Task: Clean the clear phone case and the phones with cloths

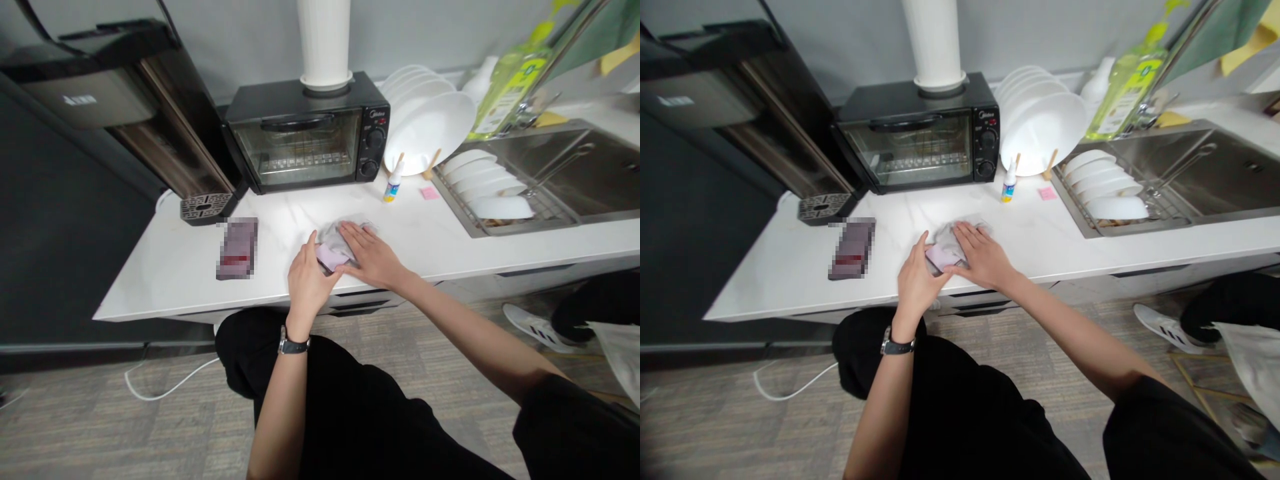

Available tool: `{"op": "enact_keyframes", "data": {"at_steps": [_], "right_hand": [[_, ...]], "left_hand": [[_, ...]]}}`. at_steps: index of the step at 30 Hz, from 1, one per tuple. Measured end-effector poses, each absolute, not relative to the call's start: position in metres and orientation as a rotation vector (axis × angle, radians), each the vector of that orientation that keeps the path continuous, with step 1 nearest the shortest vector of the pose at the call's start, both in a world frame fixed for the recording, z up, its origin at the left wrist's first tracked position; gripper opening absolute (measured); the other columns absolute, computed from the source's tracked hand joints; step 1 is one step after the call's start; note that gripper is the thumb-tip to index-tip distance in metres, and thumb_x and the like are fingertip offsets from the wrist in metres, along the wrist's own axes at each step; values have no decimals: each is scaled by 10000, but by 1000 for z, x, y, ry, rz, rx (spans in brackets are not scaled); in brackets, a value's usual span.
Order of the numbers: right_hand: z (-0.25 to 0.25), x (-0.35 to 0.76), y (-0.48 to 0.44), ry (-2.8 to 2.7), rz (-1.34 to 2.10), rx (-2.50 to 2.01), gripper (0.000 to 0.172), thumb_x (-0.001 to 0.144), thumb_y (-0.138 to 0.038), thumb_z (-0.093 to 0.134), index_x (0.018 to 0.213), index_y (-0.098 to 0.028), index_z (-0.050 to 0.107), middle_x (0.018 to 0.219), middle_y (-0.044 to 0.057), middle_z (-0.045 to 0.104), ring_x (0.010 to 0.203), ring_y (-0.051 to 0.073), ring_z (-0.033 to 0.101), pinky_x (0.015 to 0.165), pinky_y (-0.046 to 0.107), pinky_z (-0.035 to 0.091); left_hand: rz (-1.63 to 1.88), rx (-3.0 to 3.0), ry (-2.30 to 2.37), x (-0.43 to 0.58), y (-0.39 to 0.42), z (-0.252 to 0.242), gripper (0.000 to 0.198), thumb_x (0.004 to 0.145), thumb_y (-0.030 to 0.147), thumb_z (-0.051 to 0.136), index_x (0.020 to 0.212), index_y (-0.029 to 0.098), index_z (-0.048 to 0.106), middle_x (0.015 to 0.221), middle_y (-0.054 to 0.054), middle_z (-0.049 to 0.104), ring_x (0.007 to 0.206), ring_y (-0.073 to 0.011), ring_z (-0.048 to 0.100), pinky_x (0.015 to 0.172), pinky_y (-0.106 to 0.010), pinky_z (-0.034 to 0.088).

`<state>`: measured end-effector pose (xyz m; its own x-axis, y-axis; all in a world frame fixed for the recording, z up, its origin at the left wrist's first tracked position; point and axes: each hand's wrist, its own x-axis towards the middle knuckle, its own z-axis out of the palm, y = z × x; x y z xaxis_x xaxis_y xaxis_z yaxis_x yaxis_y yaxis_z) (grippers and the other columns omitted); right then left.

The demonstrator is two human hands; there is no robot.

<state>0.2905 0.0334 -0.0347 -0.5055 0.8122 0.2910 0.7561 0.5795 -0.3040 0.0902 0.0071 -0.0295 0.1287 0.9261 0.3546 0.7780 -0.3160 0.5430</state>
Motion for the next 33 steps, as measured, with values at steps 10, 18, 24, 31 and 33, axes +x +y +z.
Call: {"op": "enact_keyframes", "data": {"at_steps": [10, 18, 24, 31, 33], "right_hand": [[-35, 305, 36, -2437, 163, -1255, 1026, 1002, -808, 377, 1726, -105, 196, 1736, 231, 326, 1629, 371, 312, 1324, 639, 257], [-34, 283, 8, -2582, 203, -944, 1146, 941, -882, 398, 1730, -91, 144, 1745, 218, 324, 1650, 334, 270, 1344, 574, 252], [-35, 296, 28, -2457, 189, -1214, 1151, 941, -880, 404, 1715, -52, 198, 1734, 269, 300, 1638, 397, 274, 1327, 644, 251], [-27, 275, 10, -2612, 316, -892, 975, 999, -803, 427, 1718, -166, 261, 1736, 178, 357, 1633, 300, 321, 1346, 555, 264], [-28, 287, 28, -2566, 274, -995, 936, 1019, -790, 376, 1714, -171, 276, 1737, 167, 358, 1625, 303, 341, 1335, 566, 282]], "left_hand": [[968, 2177, 1700, 90, 6, -28, 992, 849, 483, 864, 1627, 189, 323, 1382, -162, 685, 1276, -346, 681, 1078, -456, 557], [925, 2180, 1712, 89, 6, -28, 875, 891, 231, 772, 1635, 177, 315, 1446, -177, 650, 1324, -339, 661, 1099, -447, 550], [943, 2180, 1702, 90, 6, -28, 969, 858, 410, 853, 1631, 186, 314, 1400, -169, 674, 1293, -352, 675, 1085, -463, 555], [890, 2258, 1667, 85, 6, -31, 866, 907, 212, 733, 1647, 153, 285, 1480, -207, 629, 1338, -357, 654, 1108, -461, 543], [910, 2248, 1671, 87, 6, -30, 955, 862, 303, 831, 1639, 161, 295, 1487, -203, 625, 1349, -367, 644, 1121, -470, 538]]}}
